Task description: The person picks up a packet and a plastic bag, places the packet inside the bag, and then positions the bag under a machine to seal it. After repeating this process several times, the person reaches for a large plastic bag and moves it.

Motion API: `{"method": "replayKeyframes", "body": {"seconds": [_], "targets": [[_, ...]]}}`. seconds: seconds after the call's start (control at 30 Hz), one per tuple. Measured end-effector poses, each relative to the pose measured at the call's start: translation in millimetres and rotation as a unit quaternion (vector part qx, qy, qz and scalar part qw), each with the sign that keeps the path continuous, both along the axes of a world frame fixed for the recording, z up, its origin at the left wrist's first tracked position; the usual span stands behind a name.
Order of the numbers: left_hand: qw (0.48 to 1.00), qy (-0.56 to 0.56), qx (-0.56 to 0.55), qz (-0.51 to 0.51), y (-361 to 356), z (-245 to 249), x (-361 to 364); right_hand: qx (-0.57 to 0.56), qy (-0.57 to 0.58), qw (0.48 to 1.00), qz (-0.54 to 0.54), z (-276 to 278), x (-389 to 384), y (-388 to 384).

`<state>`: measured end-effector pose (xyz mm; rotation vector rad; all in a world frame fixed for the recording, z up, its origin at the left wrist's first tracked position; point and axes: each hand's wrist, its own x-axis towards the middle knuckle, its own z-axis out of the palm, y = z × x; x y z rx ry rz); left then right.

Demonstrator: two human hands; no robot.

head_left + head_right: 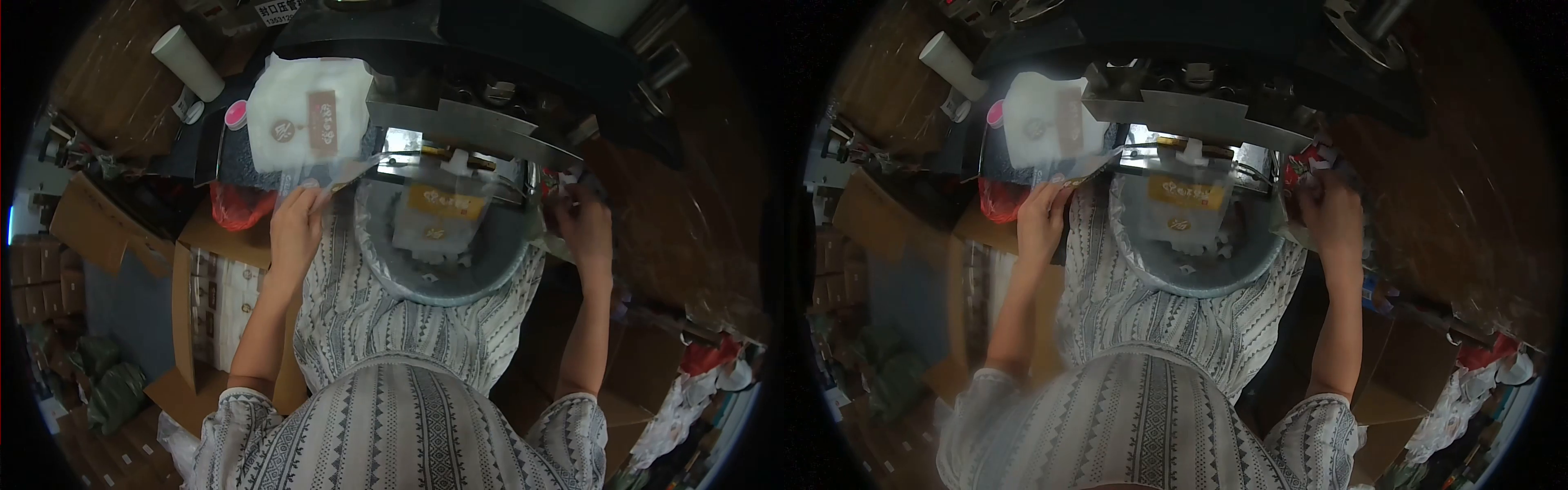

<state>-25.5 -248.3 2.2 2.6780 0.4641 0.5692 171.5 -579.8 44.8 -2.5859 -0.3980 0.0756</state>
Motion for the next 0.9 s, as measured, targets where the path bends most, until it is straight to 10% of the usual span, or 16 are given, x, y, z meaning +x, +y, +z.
{"method": "replayKeyframes", "body": {"seconds": [0.23,0.3,0.9], "targets": [[0.993,-0.072,-0.067,-0.066,-56,27,2,0.234,0.086,0.942,0.224,40,-55,53],[0.994,-0.059,-0.061,-0.067,-60,34,1,0.202,-0.077,0.927,0.306,38,-58,64],[0.98,-0.022,-0.173,-0.092,-75,29,1,0.147,-0.09,0.936,0.308,45,-64,62]]}}
